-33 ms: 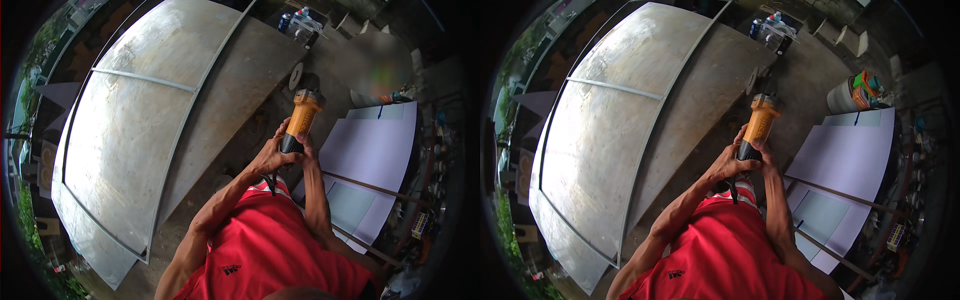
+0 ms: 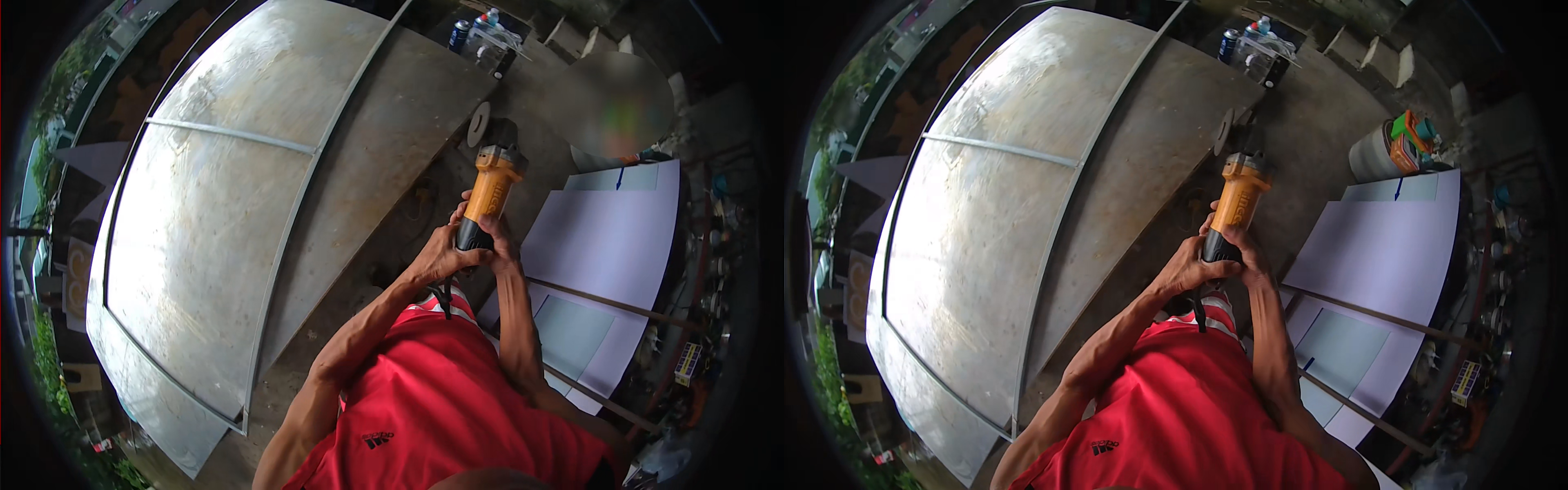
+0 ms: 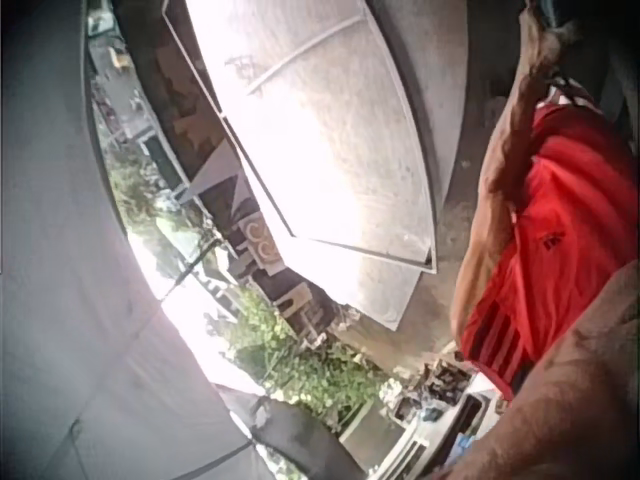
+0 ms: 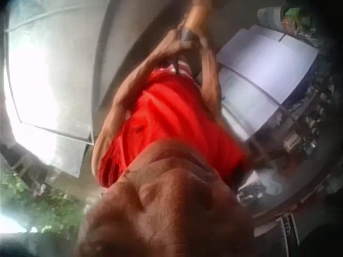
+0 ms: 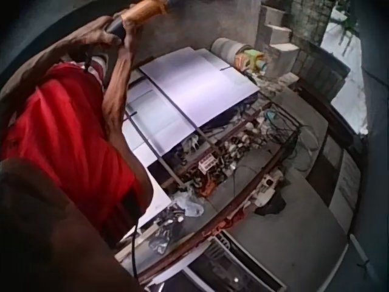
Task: The recorder uses an angle grinder to smooth the edges of a metal frame.
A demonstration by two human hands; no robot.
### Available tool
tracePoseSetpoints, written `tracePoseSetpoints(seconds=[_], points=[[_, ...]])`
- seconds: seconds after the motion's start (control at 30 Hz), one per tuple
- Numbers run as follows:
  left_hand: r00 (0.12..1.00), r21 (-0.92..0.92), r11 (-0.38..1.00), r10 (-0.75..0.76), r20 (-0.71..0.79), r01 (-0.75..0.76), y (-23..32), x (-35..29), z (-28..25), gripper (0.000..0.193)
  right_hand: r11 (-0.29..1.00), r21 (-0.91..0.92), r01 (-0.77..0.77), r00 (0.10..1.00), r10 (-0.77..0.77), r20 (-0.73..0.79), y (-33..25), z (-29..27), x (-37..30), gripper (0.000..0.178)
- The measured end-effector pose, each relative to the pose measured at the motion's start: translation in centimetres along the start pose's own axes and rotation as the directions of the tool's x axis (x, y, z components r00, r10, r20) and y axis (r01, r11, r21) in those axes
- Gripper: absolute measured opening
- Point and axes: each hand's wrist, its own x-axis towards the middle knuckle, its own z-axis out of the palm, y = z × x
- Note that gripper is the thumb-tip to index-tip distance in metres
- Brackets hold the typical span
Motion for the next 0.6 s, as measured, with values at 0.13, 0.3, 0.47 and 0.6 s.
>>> tracePoseSetpoints(seconds=[0.13,0.3,0.47,0.6], points=[[0.998,0.192,0.98,0.063,-0.014,-0.059,-2.1,3.2,-0.4,0.051,0.934,-0.356,-0.03,0.947,-0.088,-0.31,-0.5,-0.2,0.3,0.061],[0.989,0.436,0.889,0.15,0.012,-0.14,-3.4,7.1,0.7,0.047,0.783,-0.606,-0.138,0.748,-0.318,-0.582,0.0,-1.1,1.2,0.071],[0.979,0.6,0.78,0.2,0.025,-0.175,-3.0,10.2,2.4,0.054,0.861,-0.449,-0.241,0.761,-0.12,-0.638,-1.8,-5.0,1.9,0.061],[0.987,0.734,0.662,0.062,0.147,-0.151,-1.3,15.4,3.9,0.071,0.979,-0.195,0.063,0.753,-0.175,-0.635,-3.5,-8.9,3.3,0.044]])
